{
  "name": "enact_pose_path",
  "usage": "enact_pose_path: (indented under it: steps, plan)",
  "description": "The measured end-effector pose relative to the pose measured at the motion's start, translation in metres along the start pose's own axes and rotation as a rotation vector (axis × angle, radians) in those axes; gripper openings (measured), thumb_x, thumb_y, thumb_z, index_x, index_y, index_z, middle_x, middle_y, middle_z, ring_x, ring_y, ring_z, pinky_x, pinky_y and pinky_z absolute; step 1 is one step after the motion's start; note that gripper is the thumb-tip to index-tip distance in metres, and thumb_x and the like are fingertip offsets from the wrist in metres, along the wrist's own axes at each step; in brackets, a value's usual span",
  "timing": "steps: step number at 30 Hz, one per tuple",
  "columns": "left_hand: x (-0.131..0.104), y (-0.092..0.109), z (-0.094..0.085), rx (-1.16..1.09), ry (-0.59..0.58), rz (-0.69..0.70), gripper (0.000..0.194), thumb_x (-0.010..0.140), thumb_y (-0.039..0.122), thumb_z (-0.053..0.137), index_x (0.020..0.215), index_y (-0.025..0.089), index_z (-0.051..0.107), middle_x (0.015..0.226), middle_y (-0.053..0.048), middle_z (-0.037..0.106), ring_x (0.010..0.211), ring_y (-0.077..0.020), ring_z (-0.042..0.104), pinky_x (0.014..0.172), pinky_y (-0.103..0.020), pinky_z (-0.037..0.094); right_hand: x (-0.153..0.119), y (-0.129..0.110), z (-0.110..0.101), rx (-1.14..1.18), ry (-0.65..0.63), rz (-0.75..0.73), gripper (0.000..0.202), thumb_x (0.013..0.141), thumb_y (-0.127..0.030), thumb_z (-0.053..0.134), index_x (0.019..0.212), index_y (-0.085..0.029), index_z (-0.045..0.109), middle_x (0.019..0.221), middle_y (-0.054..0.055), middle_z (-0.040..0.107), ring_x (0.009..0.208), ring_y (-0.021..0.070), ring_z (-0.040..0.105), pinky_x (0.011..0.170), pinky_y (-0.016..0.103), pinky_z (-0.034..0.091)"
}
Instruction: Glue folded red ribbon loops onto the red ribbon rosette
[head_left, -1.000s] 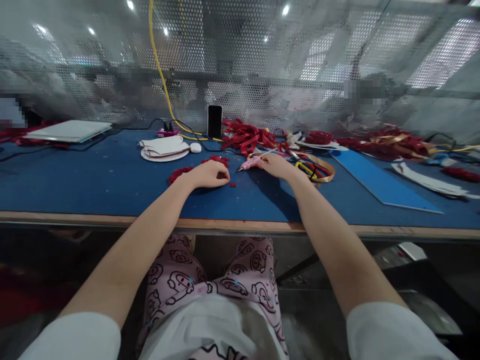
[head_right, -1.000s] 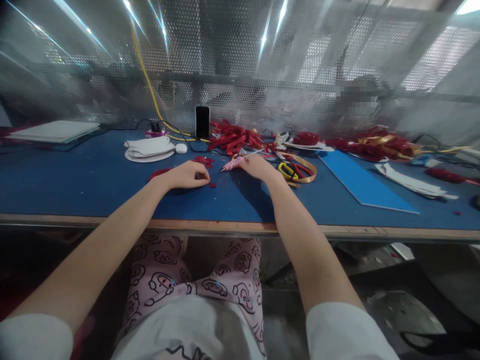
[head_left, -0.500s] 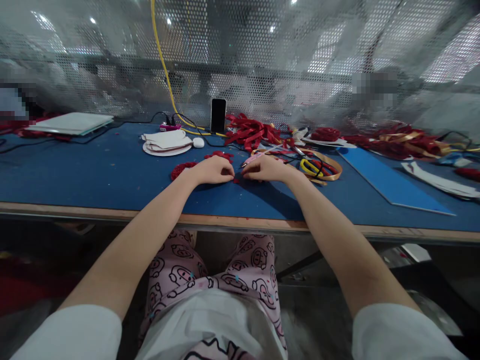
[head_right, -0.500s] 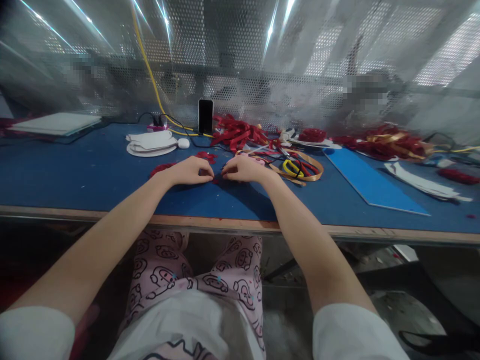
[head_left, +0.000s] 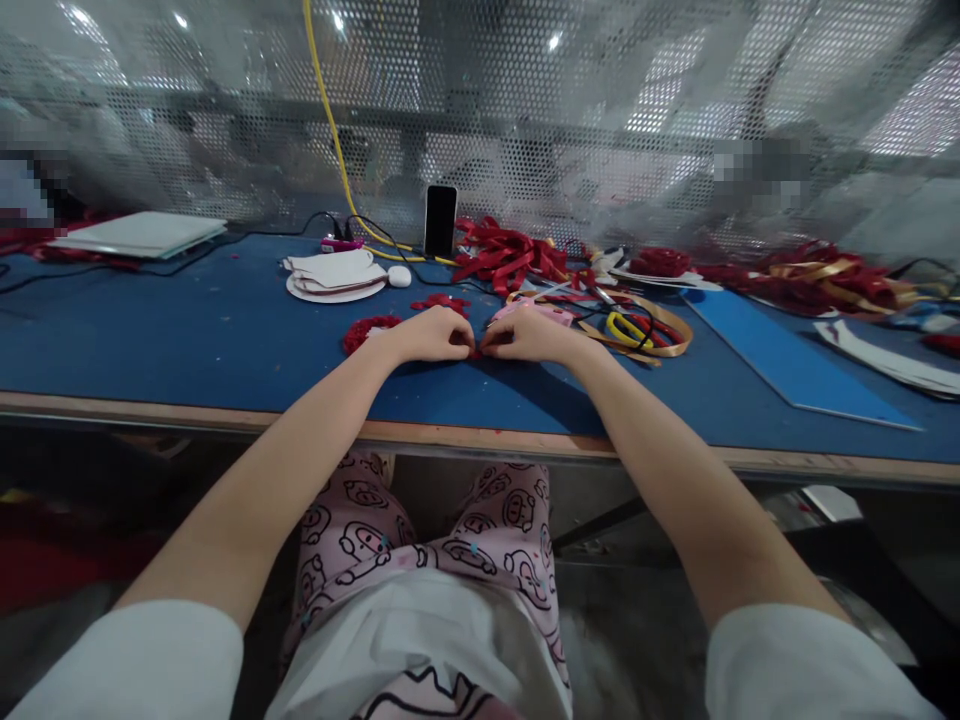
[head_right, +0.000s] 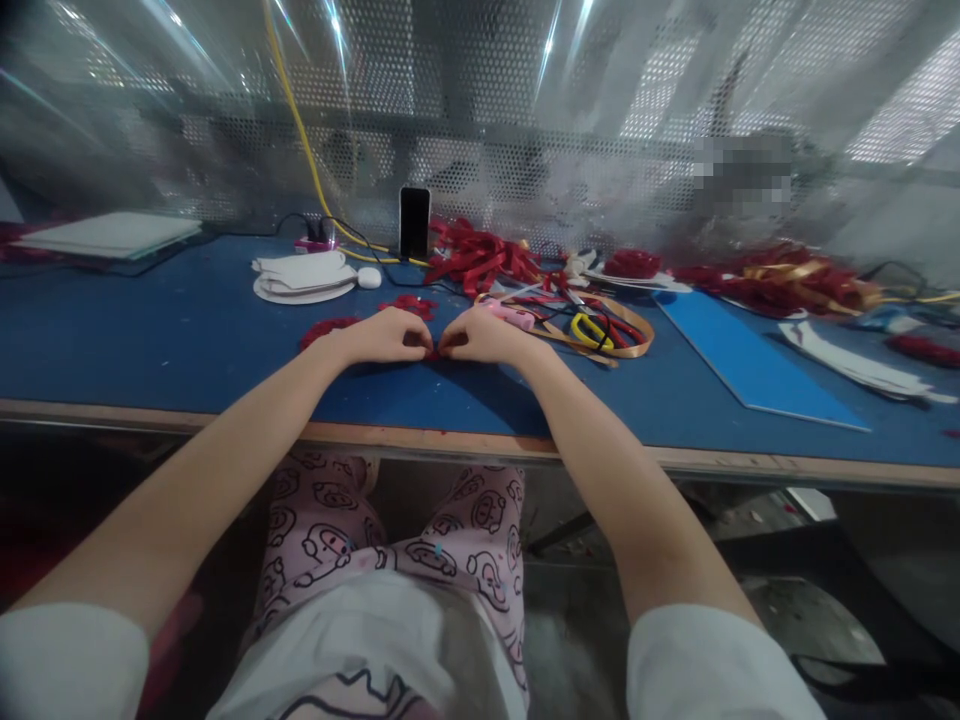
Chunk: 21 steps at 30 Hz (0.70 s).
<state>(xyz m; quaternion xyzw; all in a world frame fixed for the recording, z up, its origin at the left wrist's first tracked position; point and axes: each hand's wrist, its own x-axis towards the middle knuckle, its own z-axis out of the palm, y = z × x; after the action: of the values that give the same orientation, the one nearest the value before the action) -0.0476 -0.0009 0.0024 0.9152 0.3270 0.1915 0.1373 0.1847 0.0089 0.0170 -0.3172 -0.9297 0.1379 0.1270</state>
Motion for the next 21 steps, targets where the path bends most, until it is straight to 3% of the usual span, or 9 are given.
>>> enact_pose_path:
  steps: [10, 15, 18, 21]
  plan:
    - [0.0047, 0.0025, 0.0063, 0.008, -0.037, -0.077, 0.018, 0.076, 0.021, 0.063, 0.086, 0.016, 0.076, 0.078, -0.003, 0.073, 0.068, -0.0147, 0.062, 0.065, -0.027, 0.043, -0.001, -0.0017, -0.0011, -0.039, 0.011, -0.012, 0.027, 0.081, -0.027, 0.059, 0.094, -0.02, 0.081, 0.091, 0.004, 0.079, 0.079, 0.0169, 0.068, 0.074, 0.027, 0.048]
    - [0.0052, 0.002, 0.0073, 0.036, -0.033, -0.047, 0.015, 0.077, 0.021, 0.061, 0.084, 0.017, 0.074, 0.081, -0.004, 0.072, 0.069, -0.0145, 0.061, 0.063, -0.026, 0.042, -0.0052, -0.0022, -0.0035, -0.009, 0.051, 0.045, 0.028, 0.086, -0.029, 0.055, 0.094, -0.018, 0.08, 0.075, 0.003, 0.074, 0.063, 0.0142, 0.061, 0.062, 0.026, 0.043]
    - [0.0047, 0.004, 0.0045, 0.033, 0.046, -0.019, 0.012, 0.078, 0.02, 0.061, 0.082, 0.016, 0.071, 0.08, -0.004, 0.07, 0.071, -0.015, 0.06, 0.066, -0.026, 0.043, -0.0068, -0.0002, -0.005, 0.022, 0.232, 0.058, 0.028, 0.088, -0.034, 0.056, 0.09, -0.017, 0.079, 0.071, 0.003, 0.072, 0.061, 0.0143, 0.058, 0.06, 0.028, 0.042]
    - [0.0033, 0.0084, 0.0, 0.043, 0.198, 0.018, 0.01, 0.082, 0.02, 0.06, 0.084, 0.017, 0.069, 0.083, -0.005, 0.07, 0.076, -0.016, 0.061, 0.074, -0.028, 0.045, -0.0076, -0.0004, -0.0079, 0.149, 0.453, 0.09, 0.029, 0.089, -0.039, 0.059, 0.093, -0.018, 0.078, 0.076, 0.004, 0.073, 0.063, 0.0149, 0.06, 0.06, 0.028, 0.045]
